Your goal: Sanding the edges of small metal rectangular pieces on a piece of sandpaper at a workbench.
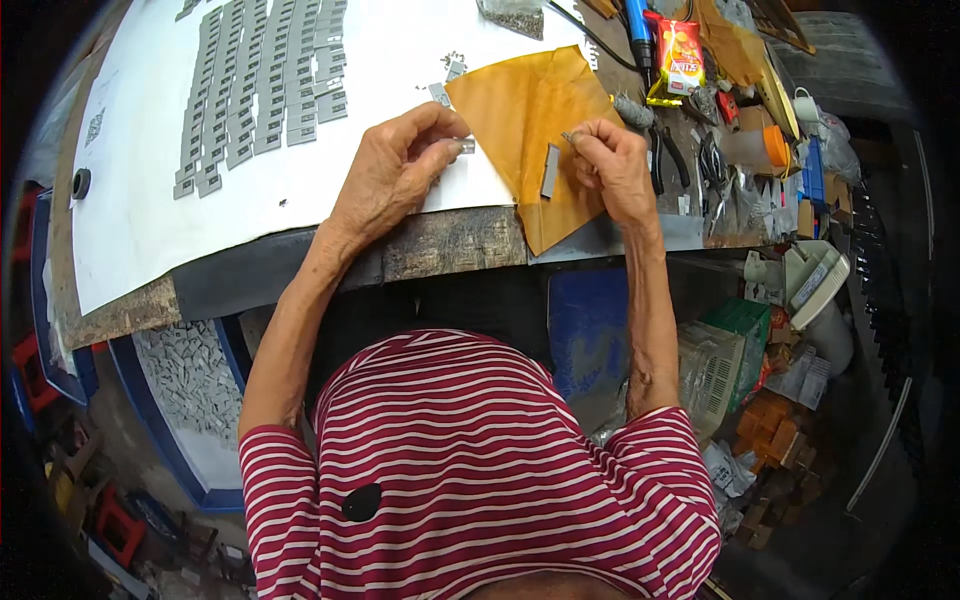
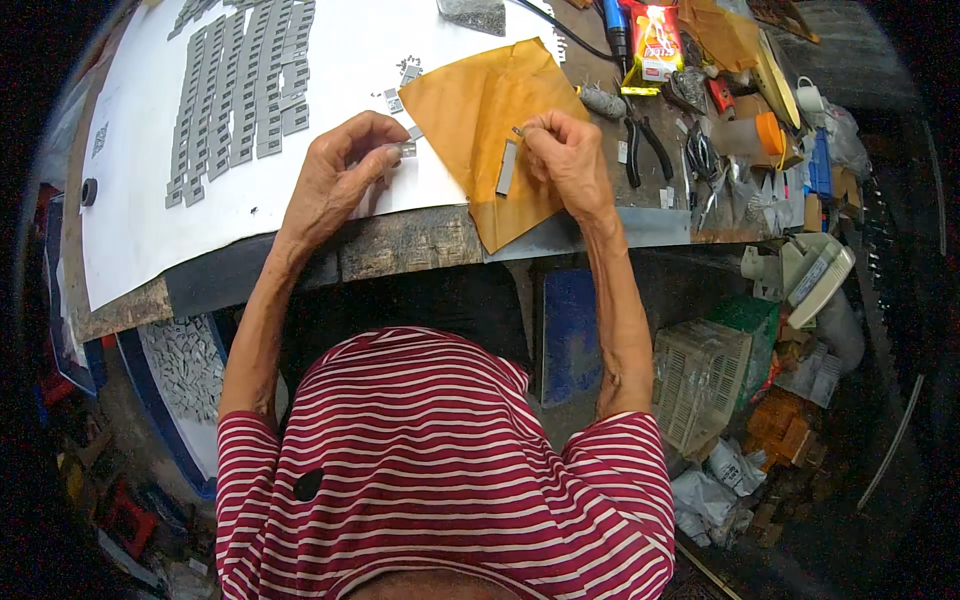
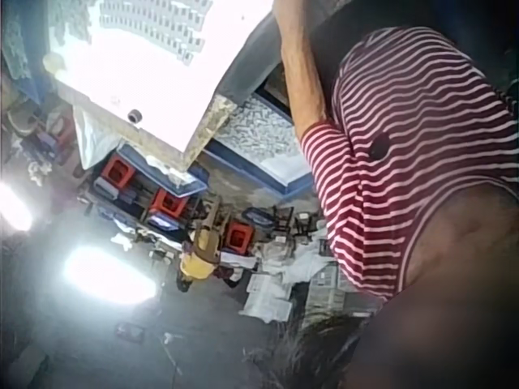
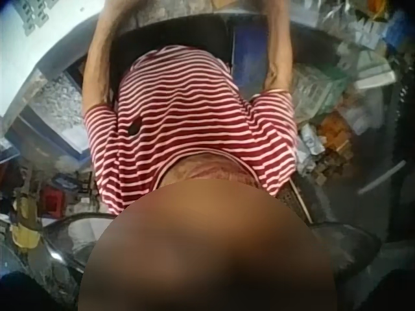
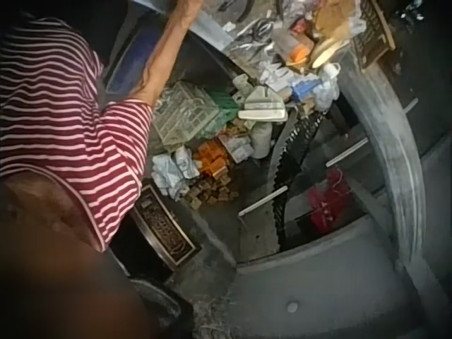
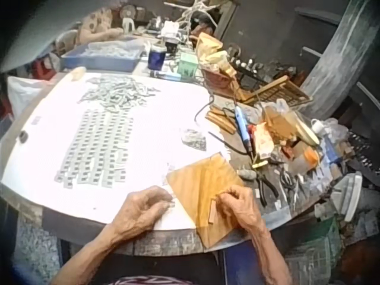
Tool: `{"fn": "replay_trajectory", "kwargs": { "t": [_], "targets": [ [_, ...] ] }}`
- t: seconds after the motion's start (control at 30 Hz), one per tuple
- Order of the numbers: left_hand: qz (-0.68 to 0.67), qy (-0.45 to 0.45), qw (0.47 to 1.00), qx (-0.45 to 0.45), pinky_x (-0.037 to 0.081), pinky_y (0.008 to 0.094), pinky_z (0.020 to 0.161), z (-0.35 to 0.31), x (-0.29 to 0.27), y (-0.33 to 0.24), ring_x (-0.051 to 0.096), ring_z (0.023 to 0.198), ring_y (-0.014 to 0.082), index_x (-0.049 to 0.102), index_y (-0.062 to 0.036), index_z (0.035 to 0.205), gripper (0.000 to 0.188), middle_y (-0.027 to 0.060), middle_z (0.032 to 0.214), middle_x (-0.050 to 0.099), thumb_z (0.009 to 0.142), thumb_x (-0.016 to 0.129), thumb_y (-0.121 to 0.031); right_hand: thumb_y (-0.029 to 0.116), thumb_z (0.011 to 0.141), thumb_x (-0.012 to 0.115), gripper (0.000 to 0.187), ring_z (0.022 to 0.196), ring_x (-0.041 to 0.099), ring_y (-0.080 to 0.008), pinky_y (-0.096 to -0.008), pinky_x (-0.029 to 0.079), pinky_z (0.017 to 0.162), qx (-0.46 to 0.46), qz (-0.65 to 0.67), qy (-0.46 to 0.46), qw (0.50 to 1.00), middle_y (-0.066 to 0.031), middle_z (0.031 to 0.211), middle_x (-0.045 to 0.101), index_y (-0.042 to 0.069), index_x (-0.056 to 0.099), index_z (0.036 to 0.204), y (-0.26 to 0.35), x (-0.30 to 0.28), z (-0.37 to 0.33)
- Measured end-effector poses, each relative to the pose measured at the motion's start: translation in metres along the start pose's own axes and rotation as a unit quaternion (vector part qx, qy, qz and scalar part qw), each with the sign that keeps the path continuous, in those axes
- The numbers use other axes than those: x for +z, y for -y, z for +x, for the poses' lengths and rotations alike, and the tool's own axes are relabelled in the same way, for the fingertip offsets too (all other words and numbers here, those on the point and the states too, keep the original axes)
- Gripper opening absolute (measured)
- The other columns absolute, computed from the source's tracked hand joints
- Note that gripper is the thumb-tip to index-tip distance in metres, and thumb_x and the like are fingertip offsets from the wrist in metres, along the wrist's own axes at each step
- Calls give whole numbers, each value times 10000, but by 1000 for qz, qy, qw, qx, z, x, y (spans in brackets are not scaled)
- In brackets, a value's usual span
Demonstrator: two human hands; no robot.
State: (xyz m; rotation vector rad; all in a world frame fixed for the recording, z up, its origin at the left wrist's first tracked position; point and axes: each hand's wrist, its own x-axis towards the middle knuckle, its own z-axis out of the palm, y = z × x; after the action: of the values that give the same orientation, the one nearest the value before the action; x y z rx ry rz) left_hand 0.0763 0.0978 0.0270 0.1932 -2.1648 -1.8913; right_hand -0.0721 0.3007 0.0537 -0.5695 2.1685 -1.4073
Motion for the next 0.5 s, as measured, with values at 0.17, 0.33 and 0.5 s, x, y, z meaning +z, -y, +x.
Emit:
{"fn": "replay_trajectory", "kwargs": {
  "t": [0.17,0.33,0.5],
  "targets": [
    [-134,39,990,-35,462,201,587,3,-4,1,529,595,72,576,-1,957,176,33,713,581,836,572,-129,89,825,552,94,516,424,-44,-168,323,435,81,208,66,973,-26,684,513,-1,534,802,19,13,-4],
    [-152,39,987,-35,482,203,614,4,-6,0,555,616,82,576,3,957,184,39,727,589,832,578,-132,66,835,534,88,513,471,-69,-183,372,445,59,222,104,968,-45,673,543,-18,533,810,33,36,-5],
    [-137,41,989,-24,475,203,619,4,-8,2,545,622,79,580,10,967,196,36,733,584,827,580,-127,51,839,525,76,521,494,-68,-192,419,460,33,195,128,972,-60,696,571,-23,526,824,42,55,-7]
  ]
}}
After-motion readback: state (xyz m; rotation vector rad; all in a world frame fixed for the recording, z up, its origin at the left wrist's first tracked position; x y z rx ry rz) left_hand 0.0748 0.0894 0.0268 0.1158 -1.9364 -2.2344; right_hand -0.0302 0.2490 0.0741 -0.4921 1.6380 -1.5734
